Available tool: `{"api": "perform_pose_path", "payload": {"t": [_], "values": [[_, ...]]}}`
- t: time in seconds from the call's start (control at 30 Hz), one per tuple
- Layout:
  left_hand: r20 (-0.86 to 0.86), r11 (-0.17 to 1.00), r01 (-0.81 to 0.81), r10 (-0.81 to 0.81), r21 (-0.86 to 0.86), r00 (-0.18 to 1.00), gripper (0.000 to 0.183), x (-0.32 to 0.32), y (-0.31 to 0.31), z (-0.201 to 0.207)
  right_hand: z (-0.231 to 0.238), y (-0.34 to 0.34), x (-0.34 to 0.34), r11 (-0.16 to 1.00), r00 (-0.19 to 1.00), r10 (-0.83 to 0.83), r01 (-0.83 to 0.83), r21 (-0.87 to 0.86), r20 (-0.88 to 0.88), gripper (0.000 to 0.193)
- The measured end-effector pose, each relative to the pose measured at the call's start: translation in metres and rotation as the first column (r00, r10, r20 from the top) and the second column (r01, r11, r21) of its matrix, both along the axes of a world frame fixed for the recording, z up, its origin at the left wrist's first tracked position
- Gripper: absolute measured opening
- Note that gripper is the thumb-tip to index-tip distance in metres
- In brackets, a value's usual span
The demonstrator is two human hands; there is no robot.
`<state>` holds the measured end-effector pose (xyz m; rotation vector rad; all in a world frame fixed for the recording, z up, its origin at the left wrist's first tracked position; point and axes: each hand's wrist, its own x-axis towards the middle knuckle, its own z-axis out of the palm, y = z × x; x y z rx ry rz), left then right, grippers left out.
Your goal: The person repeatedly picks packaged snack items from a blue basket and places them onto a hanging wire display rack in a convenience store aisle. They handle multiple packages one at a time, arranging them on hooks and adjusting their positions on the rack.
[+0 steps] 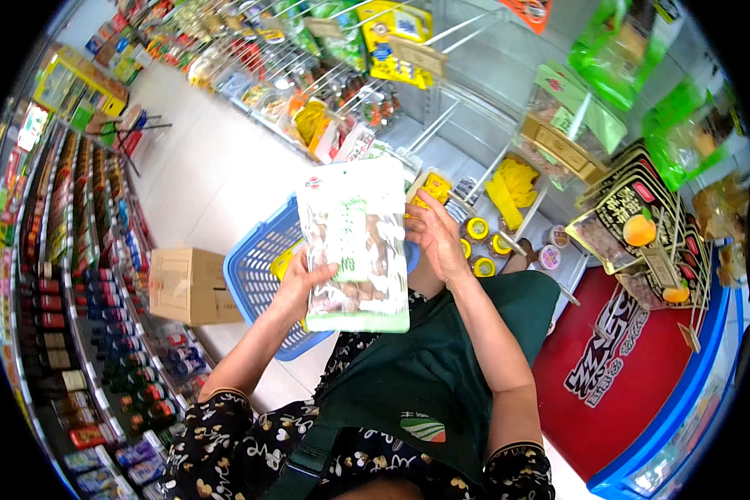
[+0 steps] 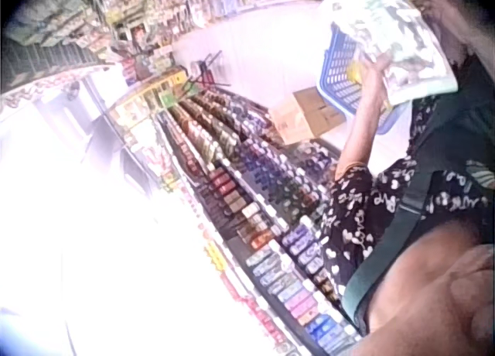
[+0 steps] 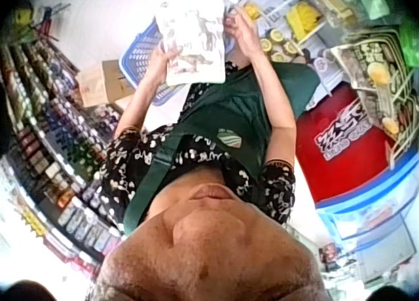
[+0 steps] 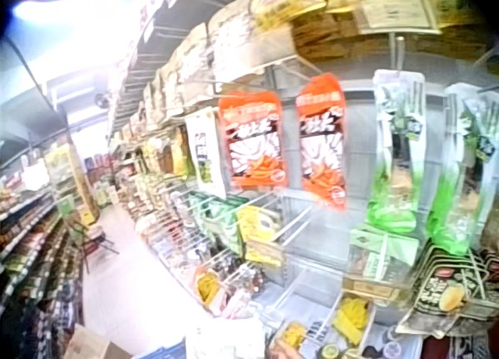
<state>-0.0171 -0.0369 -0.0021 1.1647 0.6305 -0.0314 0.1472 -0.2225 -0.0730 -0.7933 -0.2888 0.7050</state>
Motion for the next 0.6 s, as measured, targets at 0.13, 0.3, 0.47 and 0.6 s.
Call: {"api": "perform_pose_path", "payload": {"t": [0.13,0.3,0.47,0.6], "values": [[0.117,0.969,0.223,-0.235,0.109,0.965,0.052,0.023,-0.039,0.008,0.031,-0.019,0.011,0.977,0.968,-0.212,0.206,-0.06,-0.136,0.036],[0.234,0.892,0.228,-0.336,0.39,0.912,0.049,0.096,-0.061,0.017,0.051,-0.068,0.038,0.923,0.915,-0.383,0.383,-0.026,-0.127,0.031],[0.31,0.947,0.218,-0.285,0.234,0.907,0.032,0.185,-0.088,0.034,0.052,-0.1,0.053,0.872,0.868,-0.49,0.489,-0.026,-0.081,0.031],[0.276,0.961,0.203,-0.25,0.189,0.928,0.025,0.221,-0.112,0.036,0.054,-0.114,0.058,0.835,0.834,-0.55,0.55,-0.006,-0.048,0.031]]}}
